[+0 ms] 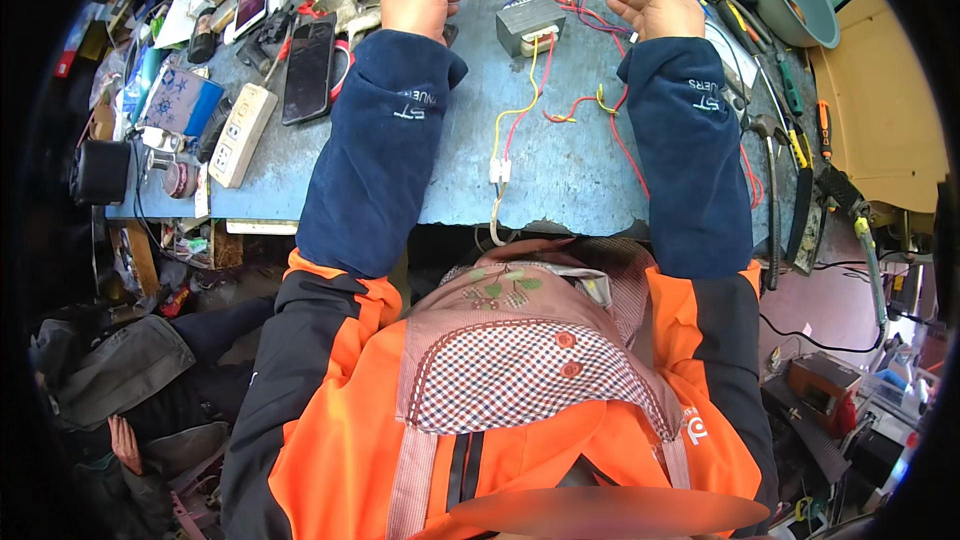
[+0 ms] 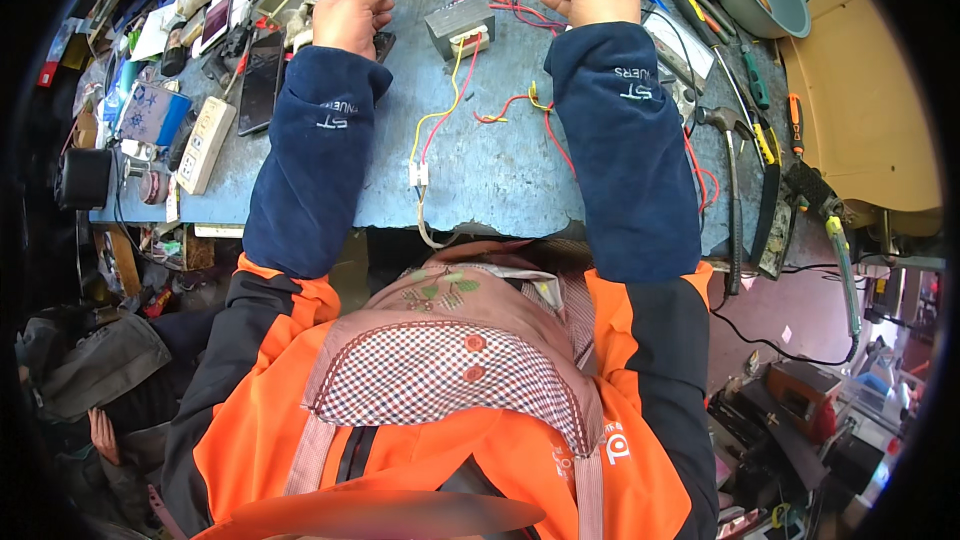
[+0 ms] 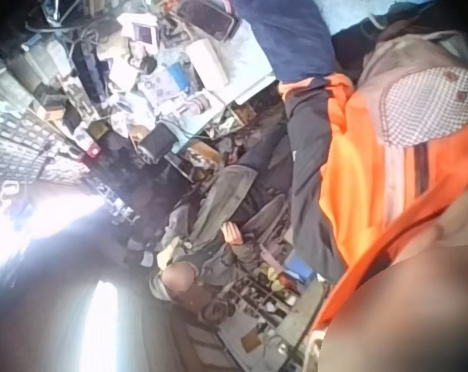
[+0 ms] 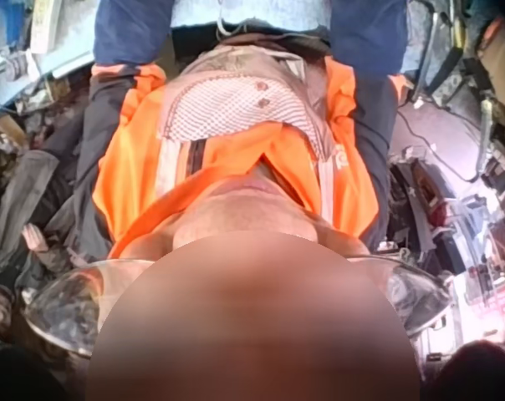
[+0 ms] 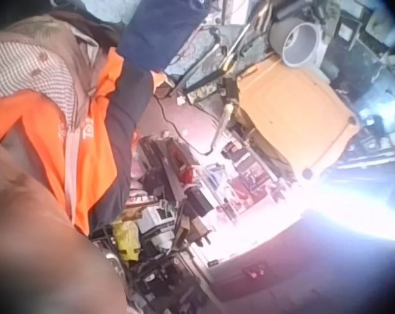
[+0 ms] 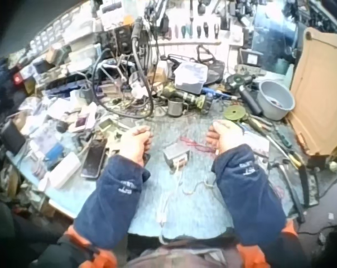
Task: The person uses a multimeter to test a small transformer and associated wiring on a cluttered workbench. They connect and disconnect probes to different wires and terminals, then handle a power cord and other components.
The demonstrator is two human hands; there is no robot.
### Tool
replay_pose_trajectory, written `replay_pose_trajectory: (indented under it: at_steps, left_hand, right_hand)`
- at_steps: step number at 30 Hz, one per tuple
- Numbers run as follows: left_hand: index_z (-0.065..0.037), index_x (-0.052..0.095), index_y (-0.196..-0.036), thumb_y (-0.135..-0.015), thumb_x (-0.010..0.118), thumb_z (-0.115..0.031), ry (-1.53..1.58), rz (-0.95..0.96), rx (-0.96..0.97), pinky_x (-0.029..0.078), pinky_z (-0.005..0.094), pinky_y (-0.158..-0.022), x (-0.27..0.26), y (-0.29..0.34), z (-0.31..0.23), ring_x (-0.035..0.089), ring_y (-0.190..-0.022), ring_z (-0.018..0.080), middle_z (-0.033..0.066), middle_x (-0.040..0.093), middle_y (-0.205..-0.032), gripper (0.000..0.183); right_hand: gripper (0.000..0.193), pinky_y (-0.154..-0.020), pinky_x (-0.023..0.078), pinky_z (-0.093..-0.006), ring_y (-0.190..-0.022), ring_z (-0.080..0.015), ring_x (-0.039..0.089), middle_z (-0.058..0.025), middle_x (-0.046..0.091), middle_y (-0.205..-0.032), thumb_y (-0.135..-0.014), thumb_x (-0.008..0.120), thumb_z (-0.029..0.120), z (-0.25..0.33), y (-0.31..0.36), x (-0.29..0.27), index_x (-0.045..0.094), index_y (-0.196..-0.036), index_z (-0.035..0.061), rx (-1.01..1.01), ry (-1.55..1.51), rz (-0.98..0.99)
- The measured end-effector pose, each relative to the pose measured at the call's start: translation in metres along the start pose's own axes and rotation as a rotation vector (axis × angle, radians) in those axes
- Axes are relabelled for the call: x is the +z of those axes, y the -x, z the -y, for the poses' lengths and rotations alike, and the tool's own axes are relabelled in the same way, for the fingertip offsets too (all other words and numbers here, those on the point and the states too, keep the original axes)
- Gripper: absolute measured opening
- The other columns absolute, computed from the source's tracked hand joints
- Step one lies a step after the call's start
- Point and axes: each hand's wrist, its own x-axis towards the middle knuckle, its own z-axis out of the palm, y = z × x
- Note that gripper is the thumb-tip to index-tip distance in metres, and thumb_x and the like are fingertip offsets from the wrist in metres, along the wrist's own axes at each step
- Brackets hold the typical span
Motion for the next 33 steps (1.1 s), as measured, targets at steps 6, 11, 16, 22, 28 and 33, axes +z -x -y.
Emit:
replay_pose_trajectory:
  at_steps: [6,11,16,22,28,33]
  left_hand:
    - [-0.002,0.072,-0.119,-0.094,0.068,-0.009,-0.028,0.021,0.032,0.05,0.0252,-0.071,-0.011,-0.021,0.014,0.064,-0.08,0.0105,0.0068,0.077,-0.103,0.026]
    - [-0.002,0.067,-0.113,-0.086,0.07,-0.003,0.064,-0.046,0.026,0.047,0.0302,-0.058,-0.012,-0.041,0.026,0.059,-0.067,0.0165,0.0069,0.067,-0.084,0.027]
    - [-0.004,0.068,-0.112,-0.09,0.066,-0.001,0.089,-0.021,-0.026,0.044,0.0266,-0.054,-0.014,-0.036,0.014,0.054,-0.061,0.0108,0.0018,0.066,-0.081,0.023]
    - [0.001,0.073,-0.116,-0.088,0.076,-0.005,0.122,0.039,-0.001,0.051,0.0274,-0.065,-0.024,-0.04,0.005,0.065,-0.075,0.0147,0.0096,0.077,-0.101,0.028]
    - [-0.002,0.071,-0.123,-0.093,0.071,-0.003,0.146,0.093,-0.046,0.052,0.0281,-0.072,-0.06,-0.047,0.002,0.066,-0.083,0.0154,0.0083,0.075,-0.106,0.03]
    - [-0.002,0.068,-0.127,-0.097,0.067,-0.004,0.064,0.096,-0.028,0.053,0.028,-0.076,-0.045,-0.039,-0.005,0.066,-0.088,0.0154,0.0097,0.074,-0.114,0.03]
  right_hand:
    - [0.017,-0.072,0.064,-0.0335,-0.078,-0.0208,0.073,-0.0157,0.074,-0.096,-0.098,0.066,0.004,0.009,0.014,0.01,0.069,-0.112,-0.006,-0.505,0.146,-0.076]
    - [0.012,-0.063,0.061,-0.0319,-0.066,-0.0205,0.07,-0.0192,0.073,-0.087,-0.096,0.064,-0.004,0.051,0.079,0.052,0.069,-0.106,-0.0097,-0.981,0.067,-0.121]
    - [0.018,-0.062,0.059,-0.0309,-0.07,-0.0209,0.069,-0.0168,0.07,-0.084,-0.098,0.061,-0.003,0.093,0.184,0.047,0.065,-0.114,-0.0084,-1.172,0.132,0.123]
    - [0.023,-0.059,0.055,-0.0343,-0.062,-0.0242,0.065,-0.0159,0.067,-0.078,-0.088,0.065,-0.012,0.051,0.285,-0.03,0.067,-0.11,-0.0049,-1.012,0.349,0.146]
    - [0.018,-0.059,0.051,-0.0322,-0.063,-0.0254,0.065,-0.0138,0.067,-0.076,-0.084,0.069,-0.009,0.006,0.357,-0.123,0.07,-0.101,-0.0042,-0.492,0.849,-0.119]
    - [0.042,-0.075,0.055,-0.0304,-0.085,-0.0186,0.067,-0.0122,0.068,-0.105,-0.088,0.074,0.002,-0.022,0.365,-0.189,0.062,-0.129,-0.0023,-0.245,0.598,-0.792]
